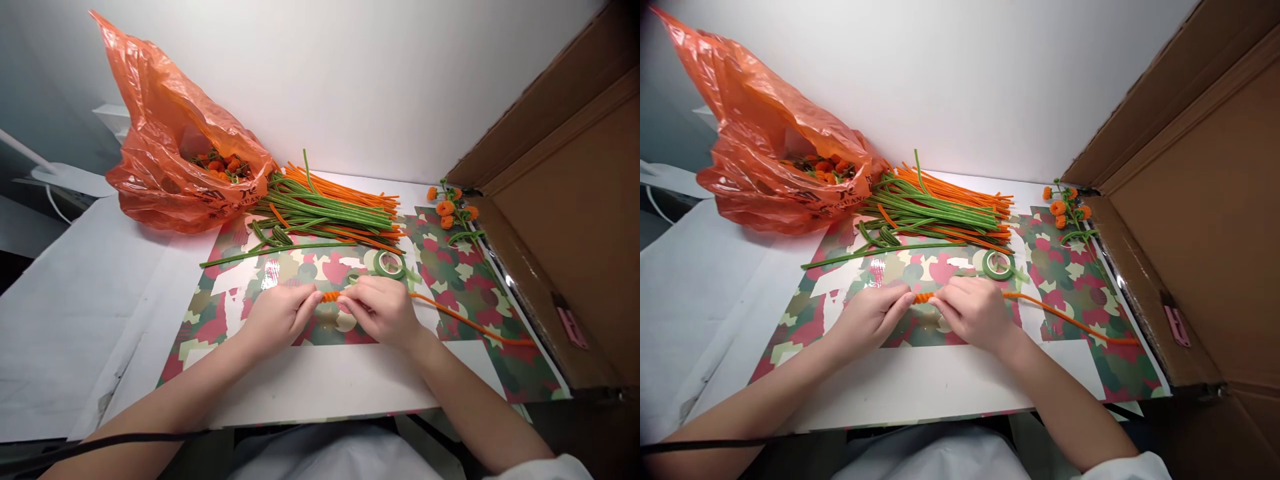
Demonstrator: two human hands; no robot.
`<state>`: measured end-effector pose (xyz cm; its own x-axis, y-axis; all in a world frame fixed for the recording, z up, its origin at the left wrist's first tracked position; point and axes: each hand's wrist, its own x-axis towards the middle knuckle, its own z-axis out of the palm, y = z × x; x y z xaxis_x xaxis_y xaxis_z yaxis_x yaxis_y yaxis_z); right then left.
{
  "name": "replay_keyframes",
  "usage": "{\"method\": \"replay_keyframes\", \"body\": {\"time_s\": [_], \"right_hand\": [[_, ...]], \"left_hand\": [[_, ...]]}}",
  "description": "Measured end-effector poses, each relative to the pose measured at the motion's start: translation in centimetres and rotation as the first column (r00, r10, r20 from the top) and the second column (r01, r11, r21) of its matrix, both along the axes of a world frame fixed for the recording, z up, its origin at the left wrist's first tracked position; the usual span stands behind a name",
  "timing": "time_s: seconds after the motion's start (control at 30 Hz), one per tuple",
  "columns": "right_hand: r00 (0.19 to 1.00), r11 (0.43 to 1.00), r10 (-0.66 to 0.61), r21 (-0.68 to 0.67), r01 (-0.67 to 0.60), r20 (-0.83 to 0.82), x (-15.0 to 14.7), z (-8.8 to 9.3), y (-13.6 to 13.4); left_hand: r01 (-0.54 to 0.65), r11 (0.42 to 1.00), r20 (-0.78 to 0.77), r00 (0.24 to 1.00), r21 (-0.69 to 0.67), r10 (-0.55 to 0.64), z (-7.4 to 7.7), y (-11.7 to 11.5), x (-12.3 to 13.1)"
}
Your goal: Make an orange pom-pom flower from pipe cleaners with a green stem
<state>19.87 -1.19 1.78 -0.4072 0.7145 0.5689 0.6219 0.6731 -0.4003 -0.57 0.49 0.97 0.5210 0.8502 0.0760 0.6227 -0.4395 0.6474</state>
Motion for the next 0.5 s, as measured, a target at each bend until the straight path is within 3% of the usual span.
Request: {"method": "replay_keyframes", "body": {"time_s": [0.1, 0.23, 0.37, 0.5], "right_hand": [[0.997, 0.988, -0.057, 0.148, 0.049, 0.048, -0.5, -0.6, -0.4], [0.997, 0.982, -0.063, 0.178, 0.069, -0.038, -0.9, -0.9, -0.8], [0.983, 0.99, -0.061, 0.111, 0.081, -0.171, -1.2, -0.7, -1.1], [0.935, 0.996, -0.089, -0.055, 0.075, -0.342, -1.4, -0.5, -1.4]], "left_hand": [[-0.057, 0.998, 0.066, 0.996, 0.011, 0.056, 0.0, -0.2, 0.1], [-0.11, 0.994, 0.191, 0.976, 0.025, 0.103, -0.1, -0.4, 0.2], [-0.132, 0.991, 0.304, 0.944, -0.015, 0.131, -0.2, -0.5, 0.4], [-0.092, 0.986, 0.419, 0.897, -0.138, 0.142, -0.3, -0.6, 0.2]]}}
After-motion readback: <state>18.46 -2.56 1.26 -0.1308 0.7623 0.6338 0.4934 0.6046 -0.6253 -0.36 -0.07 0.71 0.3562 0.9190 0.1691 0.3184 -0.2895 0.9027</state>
